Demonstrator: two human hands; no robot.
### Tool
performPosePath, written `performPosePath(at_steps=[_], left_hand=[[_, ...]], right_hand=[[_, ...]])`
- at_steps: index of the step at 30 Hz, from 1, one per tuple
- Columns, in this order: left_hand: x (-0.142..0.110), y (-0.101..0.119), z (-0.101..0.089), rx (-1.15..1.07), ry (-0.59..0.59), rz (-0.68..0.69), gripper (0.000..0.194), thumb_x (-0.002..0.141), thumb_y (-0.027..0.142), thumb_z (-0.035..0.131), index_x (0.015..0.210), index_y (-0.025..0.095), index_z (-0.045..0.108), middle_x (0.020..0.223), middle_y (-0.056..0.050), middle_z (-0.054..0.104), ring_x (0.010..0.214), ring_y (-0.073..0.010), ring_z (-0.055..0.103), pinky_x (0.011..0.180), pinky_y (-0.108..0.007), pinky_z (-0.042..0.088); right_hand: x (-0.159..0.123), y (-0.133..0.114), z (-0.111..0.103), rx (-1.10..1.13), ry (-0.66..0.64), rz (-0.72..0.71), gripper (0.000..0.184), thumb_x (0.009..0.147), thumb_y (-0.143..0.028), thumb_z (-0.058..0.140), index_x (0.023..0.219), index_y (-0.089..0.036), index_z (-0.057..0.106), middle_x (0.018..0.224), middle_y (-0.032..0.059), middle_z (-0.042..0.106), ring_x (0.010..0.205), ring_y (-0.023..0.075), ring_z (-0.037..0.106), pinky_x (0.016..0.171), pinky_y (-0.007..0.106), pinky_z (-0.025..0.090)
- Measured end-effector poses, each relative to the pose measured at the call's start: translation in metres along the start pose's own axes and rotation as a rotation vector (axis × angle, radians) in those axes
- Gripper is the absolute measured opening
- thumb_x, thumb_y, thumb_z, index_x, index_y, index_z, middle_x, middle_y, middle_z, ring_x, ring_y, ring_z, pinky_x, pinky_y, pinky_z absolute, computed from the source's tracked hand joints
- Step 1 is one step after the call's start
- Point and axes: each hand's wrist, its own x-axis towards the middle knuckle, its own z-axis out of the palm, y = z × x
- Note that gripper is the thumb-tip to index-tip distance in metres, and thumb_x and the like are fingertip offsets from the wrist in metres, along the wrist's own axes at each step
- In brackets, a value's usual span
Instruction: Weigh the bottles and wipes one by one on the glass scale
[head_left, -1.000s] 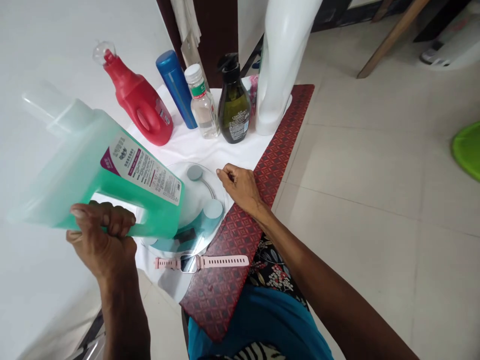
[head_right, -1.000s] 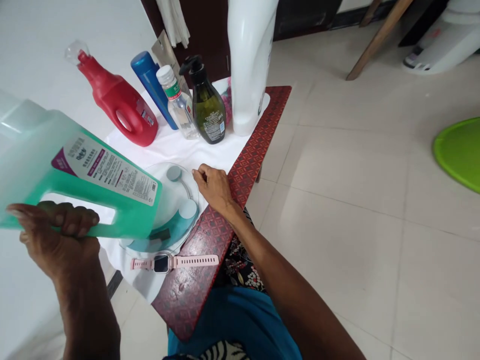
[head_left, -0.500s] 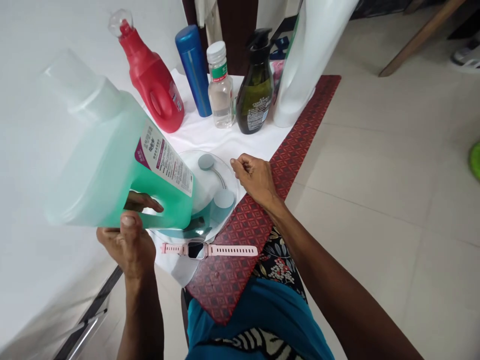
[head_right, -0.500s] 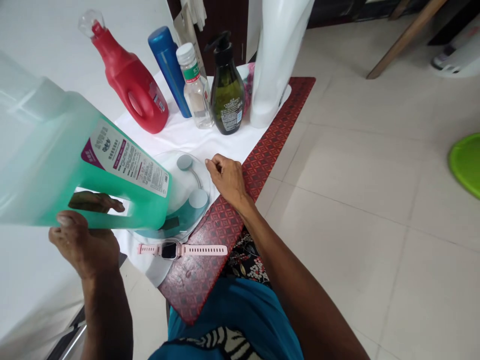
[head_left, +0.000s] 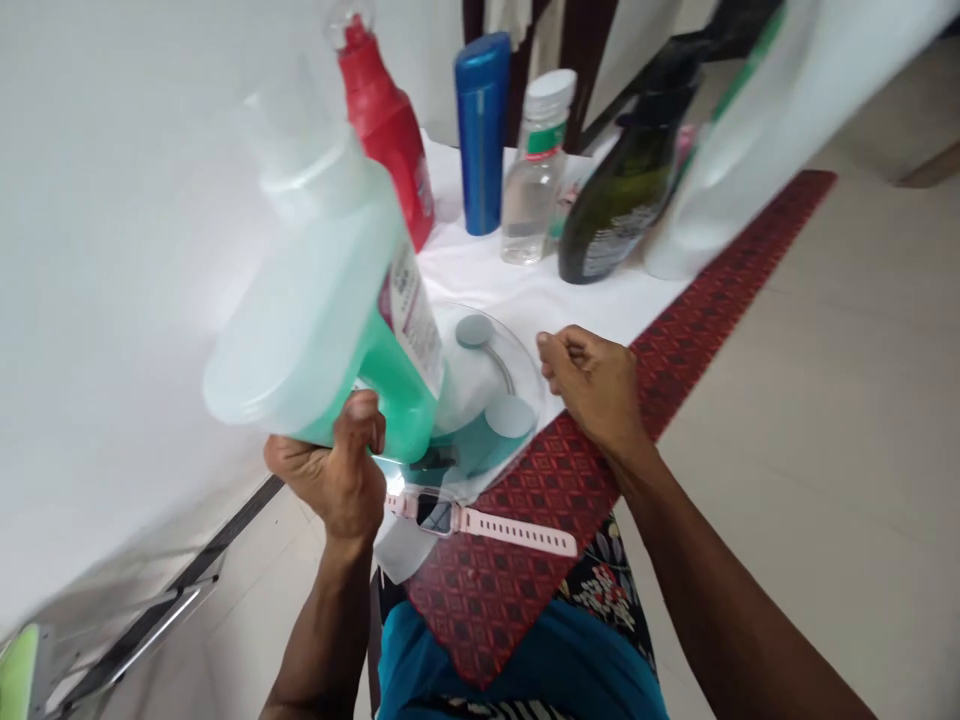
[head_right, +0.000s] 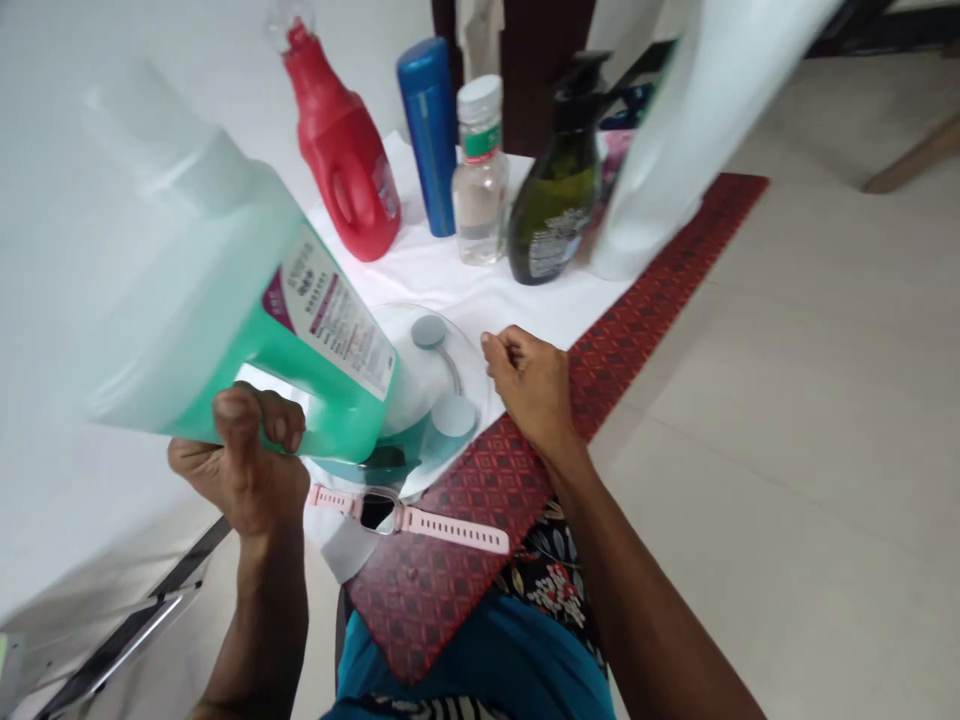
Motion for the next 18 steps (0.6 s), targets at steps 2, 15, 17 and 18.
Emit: performPosePath(at_steps=[2, 15, 17, 18], left_hand=[[0.015, -0.003, -0.001, -0.01, 0.073, -0.042, 0.06, 0.082, 0.039, 0.089, 0.052, 0.019, 0.041, 0.05, 0.007, 0.033, 0.041, -0.0068, 0.033, 0.039, -0.024, 0.026], [0.206, -0.093, -0.058, 0.111, 0.334, 0.258, 0.063, 0.068, 0.045, 0.093, 0.054, 0.022, 0.035, 0.048, 0.008, 0.031, 0.04, -0.0045, 0.028, 0.037, -0.026, 0.018], [0.227, -0.12, -0.07, 0.159, 0.339, 0.233, 0.064, 0.068, 0.042, 0.094, 0.053, 0.022, 0.036, 0.047, 0.008, 0.033, 0.04, -0.0056, 0.031, 0.037, -0.026, 0.02], [0.235, -0.132, -0.076, 0.185, 0.356, 0.221, 0.062, 0.07, 0.042, 0.094, 0.053, 0.022, 0.038, 0.048, 0.008, 0.034, 0.041, -0.0062, 0.032, 0.038, -0.027, 0.021]], right_hand=[[0.0, -0.003, 0.0, -0.01, 0.004, 0.032, 0.041, 0.095, -0.053, 0.061, 0.067, -0.024, 0.057, 0.057, -0.0022, 0.061, 0.047, 0.0129, 0.054, 0.053, 0.028, 0.042], [0.001, -0.014, 0.002, -0.123, 0.02, 0.09, 0.046, 0.093, -0.059, 0.065, 0.064, -0.024, 0.059, 0.05, -0.0028, 0.055, 0.045, 0.0129, 0.049, 0.051, 0.029, 0.037], [0.003, -0.014, 0.001, -0.139, 0.032, 0.103, 0.05, 0.093, -0.063, 0.065, 0.063, -0.025, 0.059, 0.05, -0.0013, 0.055, 0.044, 0.0148, 0.049, 0.05, 0.031, 0.037], [0.003, -0.014, 0.001, -0.146, 0.035, 0.113, 0.051, 0.092, -0.066, 0.066, 0.062, -0.025, 0.059, 0.049, -0.0003, 0.055, 0.044, 0.0159, 0.049, 0.049, 0.032, 0.038]])
